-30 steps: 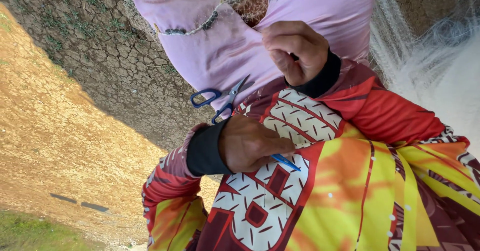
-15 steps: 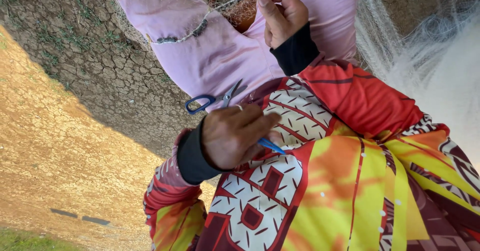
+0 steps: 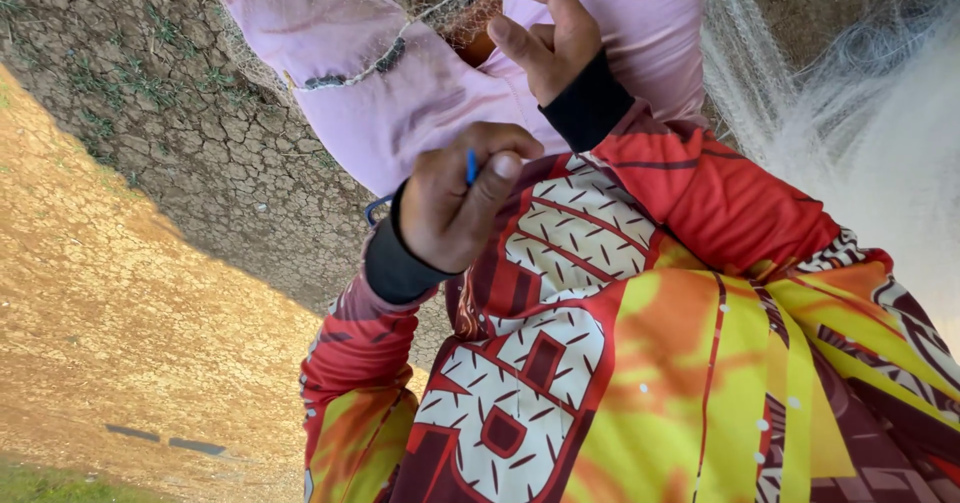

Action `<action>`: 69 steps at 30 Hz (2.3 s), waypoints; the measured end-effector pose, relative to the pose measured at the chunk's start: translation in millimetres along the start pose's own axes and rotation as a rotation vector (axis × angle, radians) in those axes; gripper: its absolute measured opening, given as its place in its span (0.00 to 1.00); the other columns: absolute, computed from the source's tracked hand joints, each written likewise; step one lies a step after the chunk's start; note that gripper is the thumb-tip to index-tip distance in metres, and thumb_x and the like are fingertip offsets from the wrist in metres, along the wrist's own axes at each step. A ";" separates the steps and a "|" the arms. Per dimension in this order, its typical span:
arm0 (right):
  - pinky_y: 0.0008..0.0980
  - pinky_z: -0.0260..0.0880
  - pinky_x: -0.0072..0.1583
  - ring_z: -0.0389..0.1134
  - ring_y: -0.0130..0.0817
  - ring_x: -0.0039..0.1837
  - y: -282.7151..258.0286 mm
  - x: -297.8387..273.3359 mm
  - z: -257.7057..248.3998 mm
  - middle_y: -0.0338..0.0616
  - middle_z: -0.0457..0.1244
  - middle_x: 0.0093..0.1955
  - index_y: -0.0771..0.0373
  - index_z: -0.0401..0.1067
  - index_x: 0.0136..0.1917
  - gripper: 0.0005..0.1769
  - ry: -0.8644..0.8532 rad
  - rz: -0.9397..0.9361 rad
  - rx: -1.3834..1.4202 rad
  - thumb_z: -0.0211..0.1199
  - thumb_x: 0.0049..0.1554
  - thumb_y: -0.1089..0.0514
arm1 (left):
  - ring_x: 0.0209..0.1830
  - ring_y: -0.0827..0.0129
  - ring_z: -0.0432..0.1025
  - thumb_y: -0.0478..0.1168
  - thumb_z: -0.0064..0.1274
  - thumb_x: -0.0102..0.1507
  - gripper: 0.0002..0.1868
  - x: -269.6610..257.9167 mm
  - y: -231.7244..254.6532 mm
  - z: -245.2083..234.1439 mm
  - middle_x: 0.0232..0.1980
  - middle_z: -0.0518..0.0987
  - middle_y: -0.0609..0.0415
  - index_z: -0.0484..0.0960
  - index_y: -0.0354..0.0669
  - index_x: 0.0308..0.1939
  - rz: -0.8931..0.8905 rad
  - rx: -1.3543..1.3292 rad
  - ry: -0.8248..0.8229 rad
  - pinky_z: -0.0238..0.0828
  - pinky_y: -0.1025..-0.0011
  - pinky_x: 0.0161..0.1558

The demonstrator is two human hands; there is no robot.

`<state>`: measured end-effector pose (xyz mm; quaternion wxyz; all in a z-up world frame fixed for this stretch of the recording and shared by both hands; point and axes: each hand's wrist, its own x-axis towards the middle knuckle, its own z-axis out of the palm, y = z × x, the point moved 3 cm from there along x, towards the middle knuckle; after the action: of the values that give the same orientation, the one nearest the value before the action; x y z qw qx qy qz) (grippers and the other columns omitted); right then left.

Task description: Repairing a fishing net by weaving line with a netting needle and trimming with scissors

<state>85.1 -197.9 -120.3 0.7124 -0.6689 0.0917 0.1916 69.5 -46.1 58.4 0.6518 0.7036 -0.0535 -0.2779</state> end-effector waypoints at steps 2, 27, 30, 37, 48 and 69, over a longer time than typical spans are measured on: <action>0.20 0.55 0.37 0.54 0.20 0.33 9.6 9.9 4.4 0.37 0.61 0.39 0.66 0.67 0.61 0.21 0.024 -0.099 -0.014 0.65 0.65 0.48 | 0.33 0.67 0.70 0.38 0.41 0.74 0.11 1.8 -6.5 10.9 0.41 0.78 0.51 0.75 0.32 0.50 0.025 0.026 -0.039 0.70 0.72 0.40; 0.26 0.52 0.26 0.50 0.24 0.21 -22.0 -47.5 -15.1 0.34 0.53 0.25 0.64 0.68 0.54 0.04 0.013 -0.079 0.436 0.57 0.68 0.61 | 0.19 0.79 0.47 0.59 0.31 0.75 0.22 28.0 -75.6 -7.6 0.25 0.56 0.64 0.65 0.45 0.51 0.061 -0.253 0.504 0.42 0.76 0.22; 0.22 0.52 0.30 0.51 0.21 0.25 -24.7 -57.3 -12.9 0.34 0.57 0.31 0.66 0.70 0.53 0.06 0.064 -0.148 0.312 0.61 0.66 0.60 | 0.27 0.67 0.59 0.45 0.29 0.76 0.26 25.9 -26.9 -15.7 0.36 0.69 0.47 0.76 0.30 0.38 0.169 0.294 0.339 0.59 0.66 0.30; 0.24 0.56 0.31 0.55 0.23 0.26 -37.0 -63.1 -8.6 0.41 0.63 0.36 0.65 0.69 0.51 0.04 0.085 -0.306 0.167 0.60 0.66 0.62 | 0.17 0.65 0.66 0.33 0.62 0.66 0.05 31.2 15.3 -20.3 0.34 0.74 0.53 0.80 0.38 0.39 0.251 0.978 0.234 0.63 0.65 0.20; 0.22 0.48 0.43 0.47 0.21 0.39 -13.3 -75.7 -32.3 0.34 0.55 0.42 0.64 0.69 0.51 0.04 0.048 -0.286 0.181 0.63 0.62 0.67 | 0.27 0.63 0.67 0.38 0.64 0.65 0.17 66.0 7.6 -1.3 0.39 0.69 0.51 0.82 0.42 0.58 0.521 0.846 0.016 0.66 0.65 0.27; 0.38 0.68 0.72 0.62 0.39 0.73 9.3 -50.9 -88.2 0.43 0.64 0.68 0.59 0.68 0.62 0.10 -0.423 -0.347 0.815 0.55 0.67 0.62 | 0.25 0.62 0.76 0.45 0.57 0.71 0.16 41.1 26.1 153.8 0.41 0.75 0.57 0.74 0.53 0.61 0.725 0.291 -0.152 0.69 0.61 0.27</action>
<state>46.2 -292.3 -117.0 0.9406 -0.2877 -0.1002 0.1501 40.6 -204.3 70.5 0.5953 0.7015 -0.3854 -0.0707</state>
